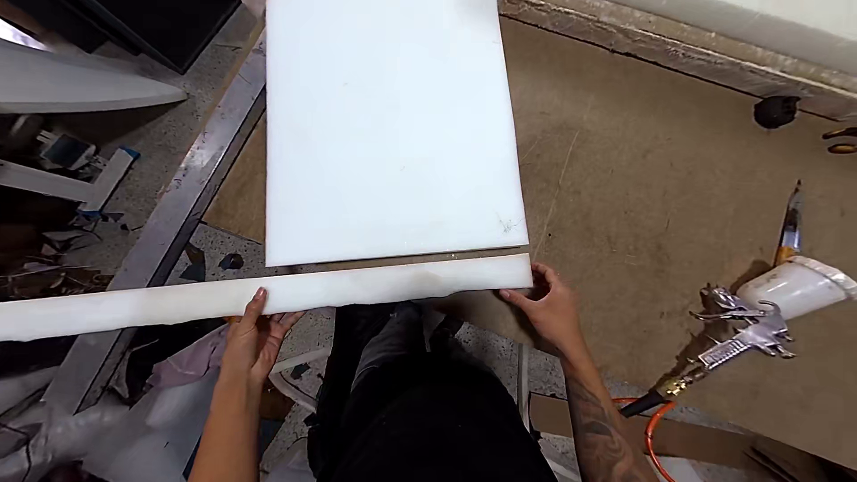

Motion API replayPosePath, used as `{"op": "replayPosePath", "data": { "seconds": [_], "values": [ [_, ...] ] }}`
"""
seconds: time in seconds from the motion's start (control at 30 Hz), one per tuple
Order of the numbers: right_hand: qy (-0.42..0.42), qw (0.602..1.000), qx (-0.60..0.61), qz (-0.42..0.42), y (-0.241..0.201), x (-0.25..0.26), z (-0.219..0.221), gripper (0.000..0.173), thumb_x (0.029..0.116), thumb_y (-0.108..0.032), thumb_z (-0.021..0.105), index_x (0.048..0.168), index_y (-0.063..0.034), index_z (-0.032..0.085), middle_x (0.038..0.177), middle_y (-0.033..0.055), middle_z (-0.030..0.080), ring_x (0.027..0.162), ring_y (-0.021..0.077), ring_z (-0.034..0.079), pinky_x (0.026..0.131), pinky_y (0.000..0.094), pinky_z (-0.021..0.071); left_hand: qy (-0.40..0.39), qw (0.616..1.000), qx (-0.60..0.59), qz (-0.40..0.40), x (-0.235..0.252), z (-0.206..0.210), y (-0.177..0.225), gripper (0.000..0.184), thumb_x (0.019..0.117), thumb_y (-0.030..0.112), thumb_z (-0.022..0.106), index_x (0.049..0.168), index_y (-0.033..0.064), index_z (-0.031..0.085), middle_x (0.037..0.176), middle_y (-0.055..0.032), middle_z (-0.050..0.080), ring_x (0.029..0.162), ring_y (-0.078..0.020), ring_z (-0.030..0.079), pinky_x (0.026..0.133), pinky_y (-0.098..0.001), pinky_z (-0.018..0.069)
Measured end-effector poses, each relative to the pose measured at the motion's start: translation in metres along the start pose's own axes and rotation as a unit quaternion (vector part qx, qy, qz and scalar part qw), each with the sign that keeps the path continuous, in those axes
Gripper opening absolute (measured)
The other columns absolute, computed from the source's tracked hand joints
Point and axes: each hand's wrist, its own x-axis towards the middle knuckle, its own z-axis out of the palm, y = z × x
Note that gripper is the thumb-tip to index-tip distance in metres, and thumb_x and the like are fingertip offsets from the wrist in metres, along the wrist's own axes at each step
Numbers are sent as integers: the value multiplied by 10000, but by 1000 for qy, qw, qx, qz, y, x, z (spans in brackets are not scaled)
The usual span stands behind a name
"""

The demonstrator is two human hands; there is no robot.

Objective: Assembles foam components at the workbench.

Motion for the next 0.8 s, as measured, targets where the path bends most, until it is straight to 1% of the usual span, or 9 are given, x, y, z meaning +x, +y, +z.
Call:
{"op": "replayPosePath", "data": {
  "seconds": [0.07, 0.17, 0.27, 0.37, 0.43, 0.5, 0.6, 0.7, 0.8],
  "values": [
    [20, 999, -36, -9, 3, 2, 0, 876, 667, -423, 967, 1399, -148, 571, 1252, 100, 673, 1159, 267, 640, 984, 560, 533, -24, 1000, -7, -11, 2, 2, 1, 450, 1069, 390, 513, 1442, 150, 441, 1326, -111, 642, 1167, -297, 672, 948, -538, 585],
    [43, 996, -67, -36, 0, 6, 4, 873, 713, -334, 958, 1448, -150, 525, 1284, 99, 667, 1177, 280, 641, 1003, 570, 526, -30, 999, 11, -21, 5, 8, 2, 449, 1074, 401, 502, 1441, 148, 454, 1314, -105, 653, 1147, -285, 685, 931, -526, 598],
    [57, 992, -98, -60, -3, 11, 8, 806, 747, -311, 936, 1435, -132, 556, 1254, 108, 687, 1167, 306, 643, 1005, 599, 508, -20, 999, 20, -21, 12, 9, 0, 460, 1072, 398, 515, 1456, 158, 438, 1318, -92, 653, 1141, -271, 690, 927, -504, 605],
    [63, 990, -113, -57, -3, 13, 13, 755, 779, -307, 912, 1429, -138, 566, 1245, 100, 684, 1171, 303, 630, 1002, 574, 506, -7, 999, 35, -18, 16, 10, 1, 448, 1069, 390, 525, 1442, 154, 448, 1286, -81, 669, 1114, -251, 702, 917, -475, 613],
    [67, 988, -126, -58, -3, 14, 15, 736, 797, -313, 899, 1432, -138, 570, 1236, 109, 684, 1163, 304, 634, 989, 561, 517, -9, 999, 36, -18, 17, 10, 1, 463, 1065, 385, 535, 1452, 147, 445, 1313, -93, 656, 1149, -269, 688, 944, -501, 600],
    [74, 985, -136, -74, -3, 15, 15, 713, 796, -302, 899, 1407, -110, 587, 1236, 130, 669, 1154, 309, 632, 982, 551, 521, -16, 999, 33, -18, 19, 8, 1, 465, 1062, 377, 542, 1453, 143, 450, 1332, -98, 647, 1184, -275, 669, 967, -524, 583],
    [76, 983, -144, -90, -1, 16, 16, 674, 784, -277, 907, 1357, -77, 613, 1263, 135, 657, 1171, 302, 632, 1000, 532, 525, -15, 999, 29, -18, 21, 9, 0, 453, 1067, 377, 532, 1451, 155, 442, 1335, -85, 642, 1182, -265, 668, 967, -514, 583],
    [68, 984, -149, -77, -4, 15, 16, 675, 792, -283, 903, 1360, -69, 607, 1236, 146, 671, 1152, 320, 635, 986, 542, 522, -8, 1000, 16, -18, 18, 9, -1, 451, 1070, 362, 529, 1459, 159, 423, 1338, -86, 639, 1179, -266, 672, 962, -506, 589],
    [64, 984, -150, -75, -5, 14, 16, 676, 811, -276, 886, 1383, -78, 587, 1251, 140, 668, 1159, 315, 635, 978, 539, 525, -5, 1000, 9, -13, 16, 9, -2, 433, 1081, 347, 506, 1459, 158, 414, 1336, -89, 638, 1173, -265, 675, 961, -503, 590]
  ]
}}
